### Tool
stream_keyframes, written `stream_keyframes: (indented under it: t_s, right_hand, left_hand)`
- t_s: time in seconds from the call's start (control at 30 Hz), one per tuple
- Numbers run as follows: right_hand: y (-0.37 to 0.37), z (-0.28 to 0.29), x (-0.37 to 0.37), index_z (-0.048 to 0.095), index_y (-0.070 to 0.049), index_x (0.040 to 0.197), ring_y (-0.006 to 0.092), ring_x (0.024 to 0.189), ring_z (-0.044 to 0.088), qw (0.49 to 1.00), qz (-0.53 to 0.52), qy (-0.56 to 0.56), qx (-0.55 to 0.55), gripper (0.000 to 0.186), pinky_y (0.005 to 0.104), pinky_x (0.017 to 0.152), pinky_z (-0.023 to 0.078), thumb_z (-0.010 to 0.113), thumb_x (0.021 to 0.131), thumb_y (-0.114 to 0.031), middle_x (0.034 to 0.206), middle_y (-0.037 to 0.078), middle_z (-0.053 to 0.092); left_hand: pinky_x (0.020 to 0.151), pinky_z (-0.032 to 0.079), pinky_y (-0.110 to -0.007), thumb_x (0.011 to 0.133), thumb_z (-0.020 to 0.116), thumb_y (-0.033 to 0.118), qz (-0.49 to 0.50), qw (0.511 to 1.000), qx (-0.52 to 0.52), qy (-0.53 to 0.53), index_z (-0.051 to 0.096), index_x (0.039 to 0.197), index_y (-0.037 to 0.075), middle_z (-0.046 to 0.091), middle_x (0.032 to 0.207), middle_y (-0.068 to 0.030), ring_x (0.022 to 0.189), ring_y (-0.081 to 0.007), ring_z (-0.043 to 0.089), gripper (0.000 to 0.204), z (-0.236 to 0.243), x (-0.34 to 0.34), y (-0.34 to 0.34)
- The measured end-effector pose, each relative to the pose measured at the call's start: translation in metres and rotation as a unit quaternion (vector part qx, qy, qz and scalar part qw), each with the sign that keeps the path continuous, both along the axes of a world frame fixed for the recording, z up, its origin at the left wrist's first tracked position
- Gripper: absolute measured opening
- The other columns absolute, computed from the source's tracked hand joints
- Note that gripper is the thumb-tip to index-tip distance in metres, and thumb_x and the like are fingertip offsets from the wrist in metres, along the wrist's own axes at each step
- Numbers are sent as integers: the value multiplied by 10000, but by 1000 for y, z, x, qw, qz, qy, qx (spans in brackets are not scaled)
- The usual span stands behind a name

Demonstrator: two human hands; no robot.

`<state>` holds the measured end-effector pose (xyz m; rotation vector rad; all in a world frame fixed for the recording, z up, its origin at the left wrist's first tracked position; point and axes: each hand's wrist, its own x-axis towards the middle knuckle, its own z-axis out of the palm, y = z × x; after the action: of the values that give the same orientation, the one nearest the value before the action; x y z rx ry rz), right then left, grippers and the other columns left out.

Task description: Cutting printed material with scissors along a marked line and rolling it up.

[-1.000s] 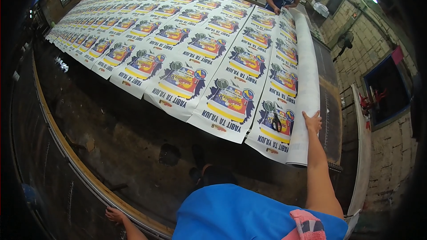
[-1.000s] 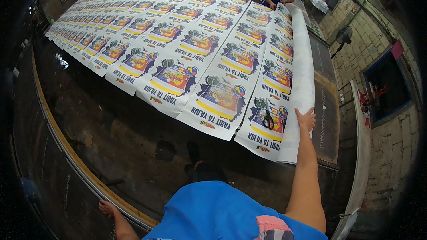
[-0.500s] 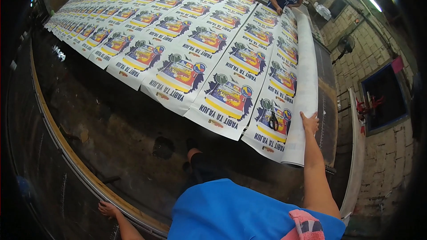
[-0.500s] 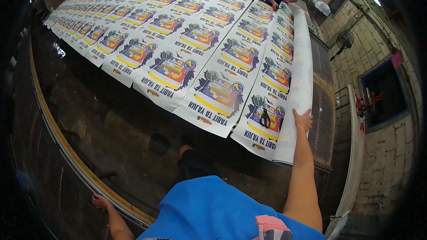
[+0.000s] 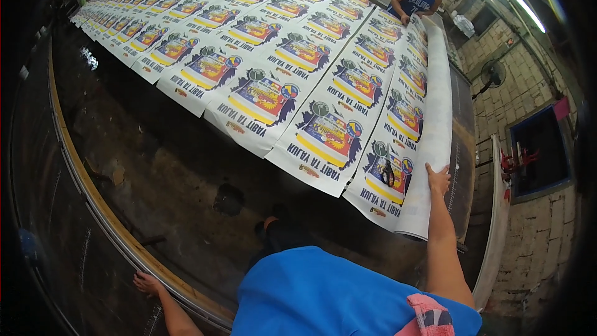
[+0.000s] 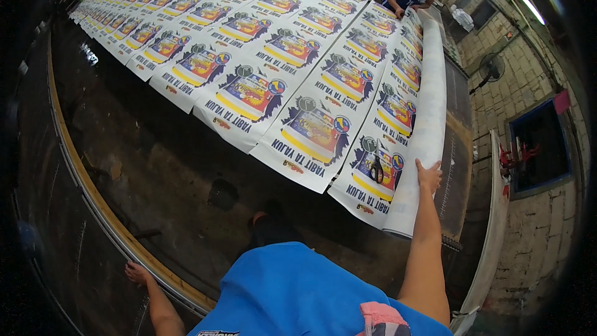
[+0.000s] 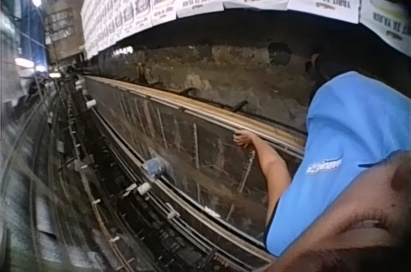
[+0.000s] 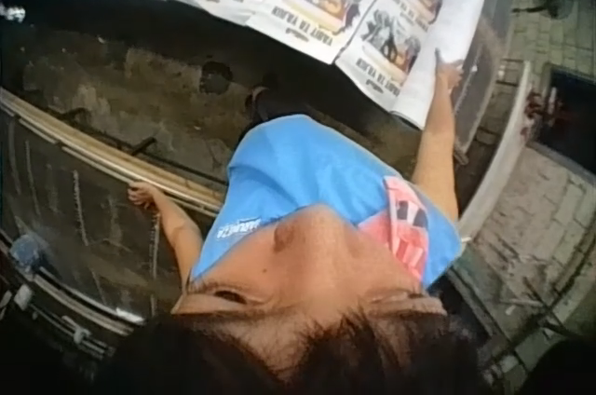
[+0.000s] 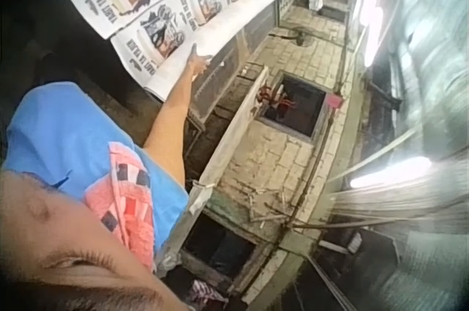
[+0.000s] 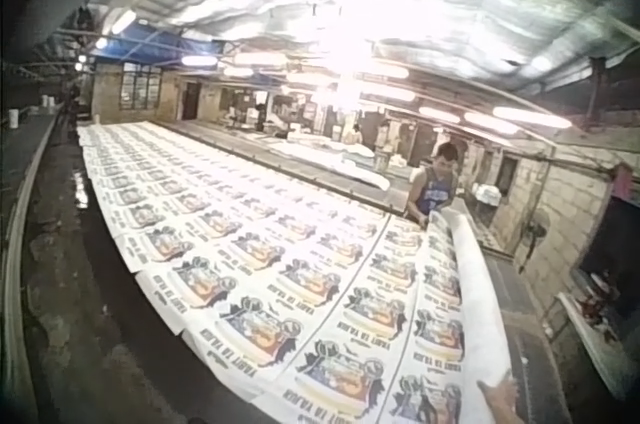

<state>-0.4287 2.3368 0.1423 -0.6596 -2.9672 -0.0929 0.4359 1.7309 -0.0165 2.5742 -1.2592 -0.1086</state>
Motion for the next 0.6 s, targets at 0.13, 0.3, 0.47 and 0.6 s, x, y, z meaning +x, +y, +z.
stream_keyframes:
  t_s: [0.13, 0.3, 0.47, 0.6]
  right_hand:
    - [-4, 2, 1, 225, -167, 1565, 439, 1264, 507, 1000, -1, -3, 7, 1139, 578, 1014, 424, 574, 714, -839, 1424, 239, 454]
    - [-2, 2, 3, 232, -169, 1565, 423, 1271, 507, 1000, -7, -7, 3, 1145, 567, 1023, 423, 582, 707, -841, 1429, 223, 458]
    - [-4, 2, 2, 233, -174, 1564, 425, 1275, 504, 1000, -6, -7, -2, 1148, 571, 1024, 421, 587, 701, -842, 1430, 224, 455]
    - [-6, 3, 4, 233, -175, 1563, 427, 1283, 495, 1000, -11, -11, -11, 1145, 575, 1028, 417, 592, 702, -839, 1436, 228, 446]
  left_hand:
    - [1098, 86, -758, 989, 294, 627, 10, 1000, -9, 2, 433, 1484, 217, 306, 1602, -60, 1486, -329, 235, 657, -4, -1, 0]
    - [1101, 88, -754, 989, 306, 620, 4, 1000, -20, -4, 447, 1474, 219, 308, 1601, -60, 1487, -320, 238, 645, -10, 3, -1]
    - [1104, 87, -752, 989, 301, 624, 8, 1000, -21, -2, 443, 1477, 222, 301, 1603, -63, 1488, -315, 235, 648, -10, 6, -1]
    - [1105, 77, -750, 988, 299, 629, 5, 1000, -22, 8, 438, 1481, 217, 295, 1606, -68, 1492, -315, 224, 657, -8, 3, -1]
